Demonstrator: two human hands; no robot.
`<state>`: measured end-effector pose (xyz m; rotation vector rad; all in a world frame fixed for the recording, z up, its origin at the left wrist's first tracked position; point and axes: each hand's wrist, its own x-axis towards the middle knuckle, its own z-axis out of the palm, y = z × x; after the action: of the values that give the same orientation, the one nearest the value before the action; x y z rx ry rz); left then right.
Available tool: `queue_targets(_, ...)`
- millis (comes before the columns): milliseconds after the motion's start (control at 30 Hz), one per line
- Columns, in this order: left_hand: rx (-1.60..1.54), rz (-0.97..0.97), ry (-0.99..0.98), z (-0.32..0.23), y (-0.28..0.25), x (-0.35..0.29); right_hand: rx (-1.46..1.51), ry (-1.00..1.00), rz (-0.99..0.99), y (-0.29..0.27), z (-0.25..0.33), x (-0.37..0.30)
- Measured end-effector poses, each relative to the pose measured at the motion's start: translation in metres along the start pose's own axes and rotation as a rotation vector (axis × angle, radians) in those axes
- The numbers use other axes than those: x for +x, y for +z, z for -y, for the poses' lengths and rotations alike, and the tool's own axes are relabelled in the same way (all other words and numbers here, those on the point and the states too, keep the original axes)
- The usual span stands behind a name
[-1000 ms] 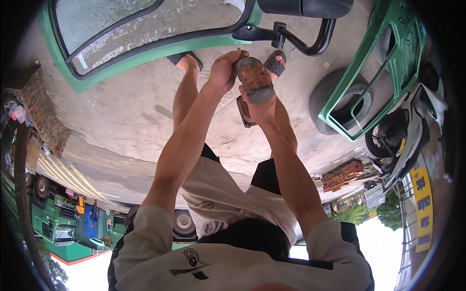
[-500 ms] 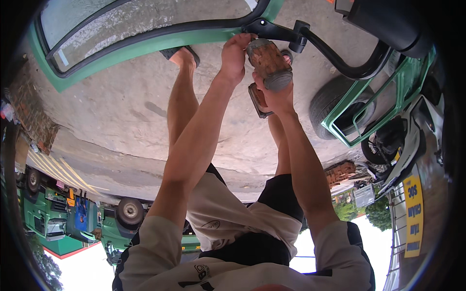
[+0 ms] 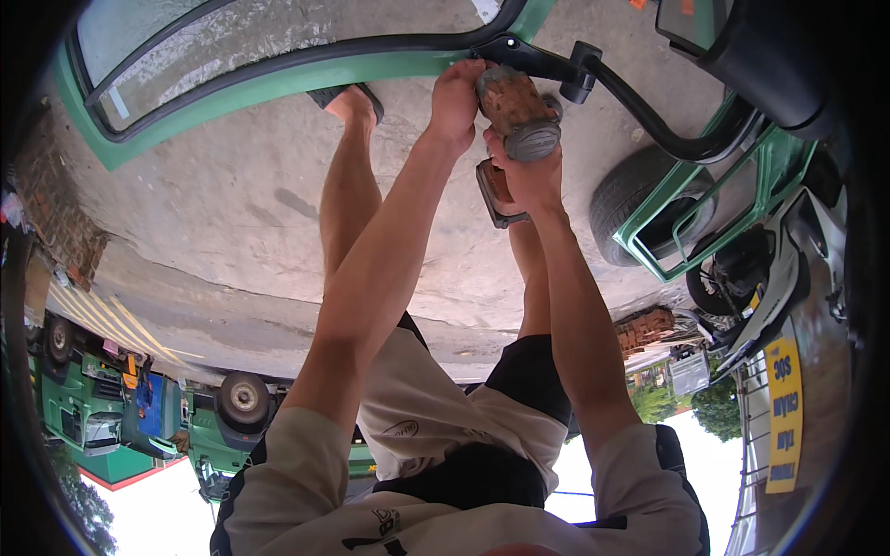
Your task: The person picks up a tool case, selects a socket and an impact driver, and then uses the impact driver to unscrew and remove bolts from a side mirror assembly on a green vehicle door panel.
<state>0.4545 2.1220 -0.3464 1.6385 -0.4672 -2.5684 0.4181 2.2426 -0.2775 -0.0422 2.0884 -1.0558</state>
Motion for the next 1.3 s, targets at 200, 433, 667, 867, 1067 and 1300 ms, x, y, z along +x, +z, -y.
queue_targets(200,-0.036,-0.021,0.005,0.007,-0.003,0.004,-0.024,0.110,0.010,0.001,0.010,0.002)
queue_targets(433,-0.035,-0.085,-0.037,0.004,-0.003,0.000,-0.151,0.273,0.128,-0.005,0.062,0.024)
queue_targets(667,-0.172,-0.172,-0.097,-0.003,0.007,-0.008,-0.321,0.282,0.202,-0.014,0.046,0.040)
queue_targets(867,-0.423,-0.127,-0.076,0.009,-0.019,0.017,-0.380,0.150,0.202,-0.010,0.035,0.036)
queue_targets(1067,-0.345,-0.153,-0.098,0.009,-0.016,0.018,-0.286,0.359,0.145,-0.005,0.053,0.036)
queue_targets(1300,-0.157,-0.208,-0.018,0.016,-0.005,0.020,-0.266,0.283,0.139,-0.002,0.044,0.030)
